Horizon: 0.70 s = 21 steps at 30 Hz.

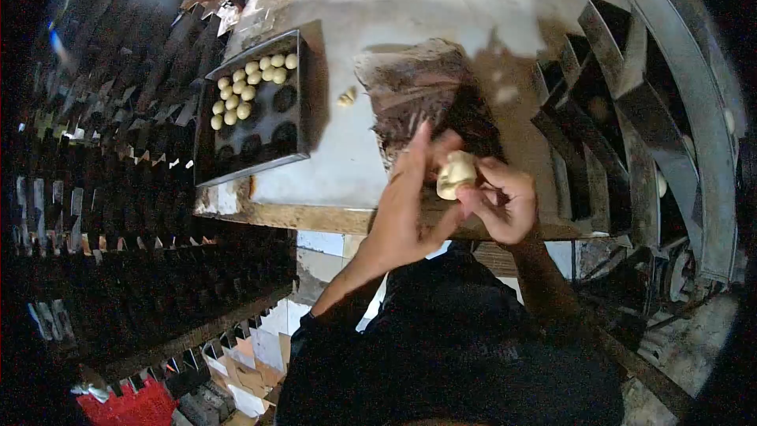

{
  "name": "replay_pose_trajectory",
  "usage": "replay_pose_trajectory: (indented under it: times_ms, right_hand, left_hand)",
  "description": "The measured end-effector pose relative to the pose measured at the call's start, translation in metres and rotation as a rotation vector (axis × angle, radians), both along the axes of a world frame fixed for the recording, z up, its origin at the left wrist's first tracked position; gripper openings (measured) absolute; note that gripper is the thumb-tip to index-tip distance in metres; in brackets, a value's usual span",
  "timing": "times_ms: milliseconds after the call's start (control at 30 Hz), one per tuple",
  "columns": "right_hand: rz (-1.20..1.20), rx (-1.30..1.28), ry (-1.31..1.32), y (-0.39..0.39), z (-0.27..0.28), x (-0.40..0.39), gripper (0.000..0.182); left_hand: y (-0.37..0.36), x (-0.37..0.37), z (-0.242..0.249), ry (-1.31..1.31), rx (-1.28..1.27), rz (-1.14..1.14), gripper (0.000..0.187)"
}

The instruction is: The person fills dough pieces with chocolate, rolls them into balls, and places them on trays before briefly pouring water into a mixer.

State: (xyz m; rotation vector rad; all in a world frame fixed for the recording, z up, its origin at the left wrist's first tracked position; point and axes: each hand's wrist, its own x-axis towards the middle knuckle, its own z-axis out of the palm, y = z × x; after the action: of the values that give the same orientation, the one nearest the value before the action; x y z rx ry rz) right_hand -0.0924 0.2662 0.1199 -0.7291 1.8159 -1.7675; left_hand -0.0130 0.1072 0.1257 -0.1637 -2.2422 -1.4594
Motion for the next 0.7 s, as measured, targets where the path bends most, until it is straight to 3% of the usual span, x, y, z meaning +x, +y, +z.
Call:
replay_pose_trajectory:
  times_ms: [67, 133, 167, 233, 300, 333, 367, 433, 467, 533, 567, 633, 700]
  right_hand:
    - [-0.151, -0.288, -0.065, 0.005, 0.017, 0.006, 0.038]
    - [-0.026, -0.315, 0.449, 0.013, 0.011, 0.002, 0.044]
    - [0.036, -0.326, 0.708, 0.017, 0.009, 0.005, 0.046]
    - [-0.085, -0.399, 0.564, 0.019, 0.015, 0.03, 0.044]
    - [-0.241, -0.465, 0.413, 0.021, 0.013, 0.047, 0.043]
    - [-0.157, -0.393, 0.416, 0.022, 0.009, 0.052, 0.036]
    - [-0.155, -0.412, 0.289, 0.022, 0.01, 0.064, 0.023]
    - [-0.25, -0.441, 0.493, 0.015, 0.013, 0.078, 0.017]
    - [-0.285, -0.375, 0.563, 0.008, 0.01, 0.088, 0.017]
    - [-0.343, -0.238, 0.695, -0.016, -0.006, 0.113, 0.016]
    - [-0.379, -0.29, 0.625, -0.038, -0.015, 0.118, 0.015]
    - [-0.153, -0.2, 0.423, -0.064, -0.032, 0.123, 0.016]
    - [-0.05, 0.059, 0.619, -0.086, -0.049, 0.126, 0.019]
  left_hand:
    - [0.018, 0.007, 0.005, -0.002, 0.146, 0.065, 0.105]
    - [0.031, 0.016, 0.004, -0.019, 0.469, -0.017, 0.093]
    - [0.038, 0.022, 0.01, -0.089, 0.53, 0.005, 0.07]
    - [0.054, 0.034, 0.016, -0.053, 0.383, 0.252, 0.047]
    - [0.069, 0.047, 0.012, 0.027, 0.259, 0.321, 0.039]
    - [0.076, 0.054, 0.006, 0.069, 0.203, 0.355, 0.036]
    - [0.083, 0.063, -0.008, 0.173, 0.185, 0.322, 0.044]
    - [0.094, 0.073, -0.014, 0.304, 0.239, 0.374, 0.058]
    - [0.087, 0.079, -0.011, 0.236, 0.304, 0.268, 0.064]
    - [0.066, 0.092, -0.003, 0.097, 0.304, 0.193, 0.055]
    - [0.056, 0.104, -0.003, 0.014, 0.269, 0.227, 0.051]
    - [0.032, 0.137, -0.004, -0.248, 0.376, 0.31, 0.04]
    - [0.008, 0.165, -0.022, -0.244, 0.429, 0.398, 0.032]
